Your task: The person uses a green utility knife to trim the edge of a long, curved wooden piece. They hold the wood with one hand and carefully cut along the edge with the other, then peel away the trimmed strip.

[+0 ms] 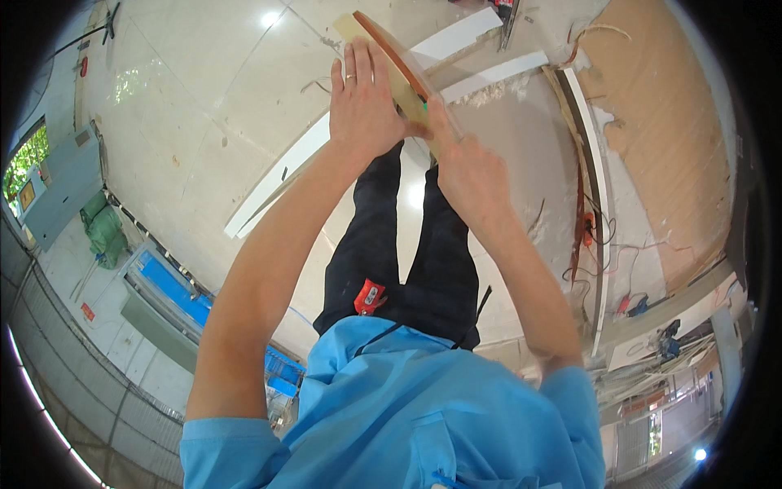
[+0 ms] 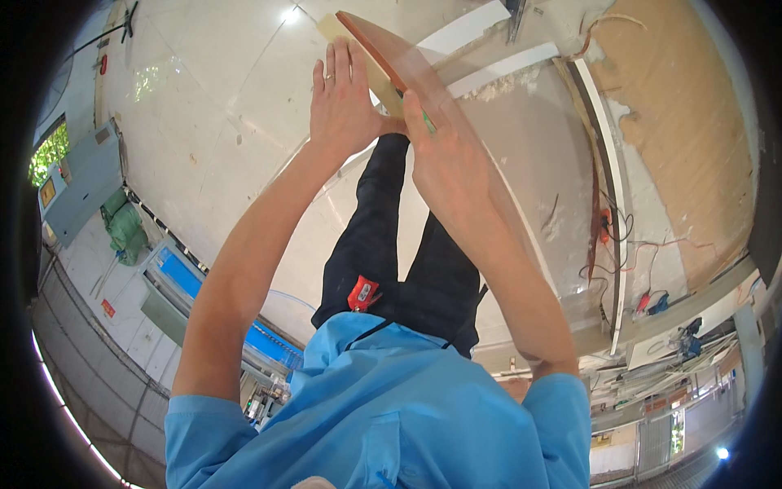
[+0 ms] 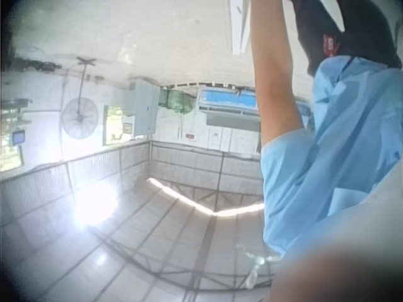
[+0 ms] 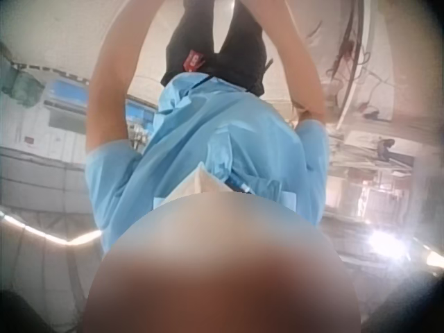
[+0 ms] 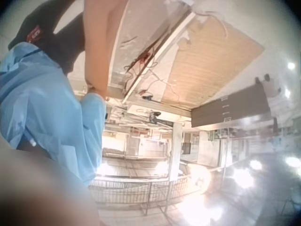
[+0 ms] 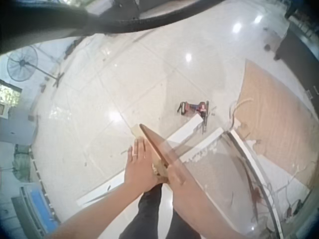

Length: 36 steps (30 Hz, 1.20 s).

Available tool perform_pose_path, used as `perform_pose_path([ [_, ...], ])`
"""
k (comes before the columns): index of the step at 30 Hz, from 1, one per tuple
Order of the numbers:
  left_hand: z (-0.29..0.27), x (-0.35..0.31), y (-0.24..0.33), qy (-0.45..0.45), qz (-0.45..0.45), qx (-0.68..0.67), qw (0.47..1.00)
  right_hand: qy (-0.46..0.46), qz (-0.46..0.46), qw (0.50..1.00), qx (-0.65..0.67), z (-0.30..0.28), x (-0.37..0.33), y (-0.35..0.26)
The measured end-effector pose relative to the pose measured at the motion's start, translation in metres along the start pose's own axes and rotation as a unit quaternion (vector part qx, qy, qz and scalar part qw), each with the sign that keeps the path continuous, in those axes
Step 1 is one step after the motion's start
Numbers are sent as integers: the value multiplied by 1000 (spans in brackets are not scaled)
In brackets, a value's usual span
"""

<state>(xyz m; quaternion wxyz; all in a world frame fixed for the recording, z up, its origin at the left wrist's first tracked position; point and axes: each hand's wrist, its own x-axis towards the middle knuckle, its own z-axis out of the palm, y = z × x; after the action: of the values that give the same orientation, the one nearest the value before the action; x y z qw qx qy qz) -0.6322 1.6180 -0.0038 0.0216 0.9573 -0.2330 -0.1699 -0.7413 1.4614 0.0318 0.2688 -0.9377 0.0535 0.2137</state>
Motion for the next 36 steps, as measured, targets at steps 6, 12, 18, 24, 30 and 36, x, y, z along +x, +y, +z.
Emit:
perform_pose_path([
  [6, -5, 2, 4, -16, -11, -13, 1000, -8, -9, 1000, -6, -2, -1, 0],
  [12, -5, 0, 2, -4, -3, -28, 1000, 31, -38, 999, -7, 1, -12, 6],
  [18, -7, 1, 0, -5, 0, -11, 1000, -37, -7, 999, -31, -3, -41, 15],
  [24, -5, -2, 1, -1, -7, -34, 999, -28, 6, 1000, -3, 10, -56, 23],
  [30, -4, -3, 2, 0, -7, -61, 998, -174, 101, 980, -8, -29, -95, 28],
  [36, -7, -1, 3, 2, -19, -86, 996, 24, -4, 993, 116, -34, 9, 20],
])
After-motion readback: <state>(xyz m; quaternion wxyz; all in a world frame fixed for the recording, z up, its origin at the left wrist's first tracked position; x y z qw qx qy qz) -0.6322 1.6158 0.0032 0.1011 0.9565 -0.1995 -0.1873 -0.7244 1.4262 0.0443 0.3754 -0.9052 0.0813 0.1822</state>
